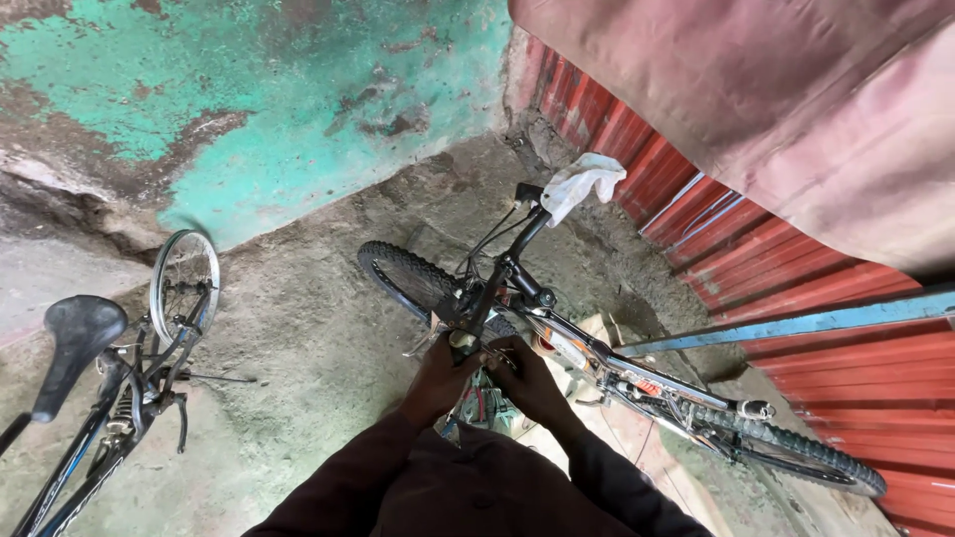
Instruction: The person uses a multi-tool to tighten a bolt on the bicycle handlebar stem. They then use a white cloth to wipe the handlebar area and the stem.
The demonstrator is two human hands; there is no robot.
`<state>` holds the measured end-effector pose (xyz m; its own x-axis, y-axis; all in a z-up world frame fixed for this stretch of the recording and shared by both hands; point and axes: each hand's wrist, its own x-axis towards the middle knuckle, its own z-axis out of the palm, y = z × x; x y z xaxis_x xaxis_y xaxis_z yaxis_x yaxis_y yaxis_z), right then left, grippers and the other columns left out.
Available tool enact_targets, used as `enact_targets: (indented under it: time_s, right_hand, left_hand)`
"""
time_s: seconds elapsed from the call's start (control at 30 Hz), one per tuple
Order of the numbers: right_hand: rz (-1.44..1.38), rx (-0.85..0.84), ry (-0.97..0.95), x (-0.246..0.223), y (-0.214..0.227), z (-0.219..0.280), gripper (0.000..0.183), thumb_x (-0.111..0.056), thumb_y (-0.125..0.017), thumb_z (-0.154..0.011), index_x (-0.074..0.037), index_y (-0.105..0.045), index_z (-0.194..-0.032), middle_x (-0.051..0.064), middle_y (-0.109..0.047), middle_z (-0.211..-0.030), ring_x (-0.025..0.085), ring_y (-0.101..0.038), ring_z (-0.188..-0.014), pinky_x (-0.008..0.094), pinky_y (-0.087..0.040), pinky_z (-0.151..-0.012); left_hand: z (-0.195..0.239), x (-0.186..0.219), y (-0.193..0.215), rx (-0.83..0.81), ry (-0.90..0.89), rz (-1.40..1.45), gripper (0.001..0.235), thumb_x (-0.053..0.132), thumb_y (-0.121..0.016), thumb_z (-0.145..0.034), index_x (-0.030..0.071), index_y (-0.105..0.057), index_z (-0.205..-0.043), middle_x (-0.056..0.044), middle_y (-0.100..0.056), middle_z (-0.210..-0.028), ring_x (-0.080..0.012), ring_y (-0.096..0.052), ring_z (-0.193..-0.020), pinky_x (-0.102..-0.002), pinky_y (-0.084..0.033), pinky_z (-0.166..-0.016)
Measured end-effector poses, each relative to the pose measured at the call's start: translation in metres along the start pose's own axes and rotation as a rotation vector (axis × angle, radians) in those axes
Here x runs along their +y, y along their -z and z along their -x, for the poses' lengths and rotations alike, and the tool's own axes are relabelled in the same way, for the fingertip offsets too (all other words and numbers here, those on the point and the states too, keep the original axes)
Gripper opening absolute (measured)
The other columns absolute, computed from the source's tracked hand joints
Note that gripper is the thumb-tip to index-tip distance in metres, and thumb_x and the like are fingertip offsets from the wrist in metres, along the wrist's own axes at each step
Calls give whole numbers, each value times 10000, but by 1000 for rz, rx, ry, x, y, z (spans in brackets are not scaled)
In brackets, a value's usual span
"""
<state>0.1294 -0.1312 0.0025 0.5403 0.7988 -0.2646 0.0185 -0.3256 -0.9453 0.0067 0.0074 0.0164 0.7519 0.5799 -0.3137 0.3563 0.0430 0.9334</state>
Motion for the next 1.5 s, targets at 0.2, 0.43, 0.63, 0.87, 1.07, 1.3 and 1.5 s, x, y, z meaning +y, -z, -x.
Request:
enact_targets:
  time_s: [0.2,0.43,0.63,0.87,1.07,1.3,1.5]
  right_hand:
    - [318,-117,137,-24,13,9,406,-377,-773,-889,-192,-638,-1224,126,-654,-645,336,-677,-626,483,-528,-699]
    - [688,-63,197,10,0,-3,376,-403,-722,-865,-193,-571,-1138,107,-729,-1013,426,-690,-878,526,-512,-656]
    - [87,237,17,52,22,-13,167,-214,-705,-939,-125,-608,-837,-69,-462,-612,22,-366,-529,279,-292,-486]
    - [-545,644,-186,67,60,-4,210,-188,-721,-922,-71,-547,-924,36,-421,-590,153,-431,-431,303,-333,-375]
    - [-660,556,-224,43,47,11,188,-139,-686,-950,-45,-563,-1058,57,-484,-704,191,-527,-551,334,-434,-472]
    - [-666,450,-230,18,13,17,141,-132,-654,-964,-45,-595,-1058,107,-538,-717,224,-539,-519,350,-401,-438]
    - [-637,405,-298,-12,7,29,225,-152,-615,-989,-32,-616,-1179,107,-538,-820,219,-531,-644,345,-409,-530]
  left_hand:
    - [9,8,2,-12,30,-10,433,234,-768,-924,-60,-596,-1191,-273,-711,-1037,-384,-709,-1003,-529,-500,-884]
    - [1,-15,-6,35,56,-31,368,229,-733,-875,108,-654,-1213,-48,-758,-1134,-180,-696,-1057,-357,-544,-880]
    - [-5,-27,0,43,98,-126,385,345,-741,-881,107,-632,-1163,-49,-714,-1051,-200,-653,-962,-384,-514,-808]
    - [-12,-63,-2,49,51,-131,428,403,-757,-835,105,-648,-1122,-42,-714,-1000,-200,-652,-900,-393,-516,-766]
    - [3,-33,9,-96,139,-93,300,307,-732,-887,114,-605,-1078,-35,-673,-874,-169,-635,-736,-371,-514,-640]
    - [5,-21,36,-405,53,-482,295,449,-657,-935,184,-721,-1049,-19,-757,-1040,-186,-713,-988,-370,-525,-837]
    - [-1,-9,49,-512,152,-734,532,547,-621,-944,84,-609,-1207,-147,-715,-1203,-332,-686,-1125,-438,-523,-884]
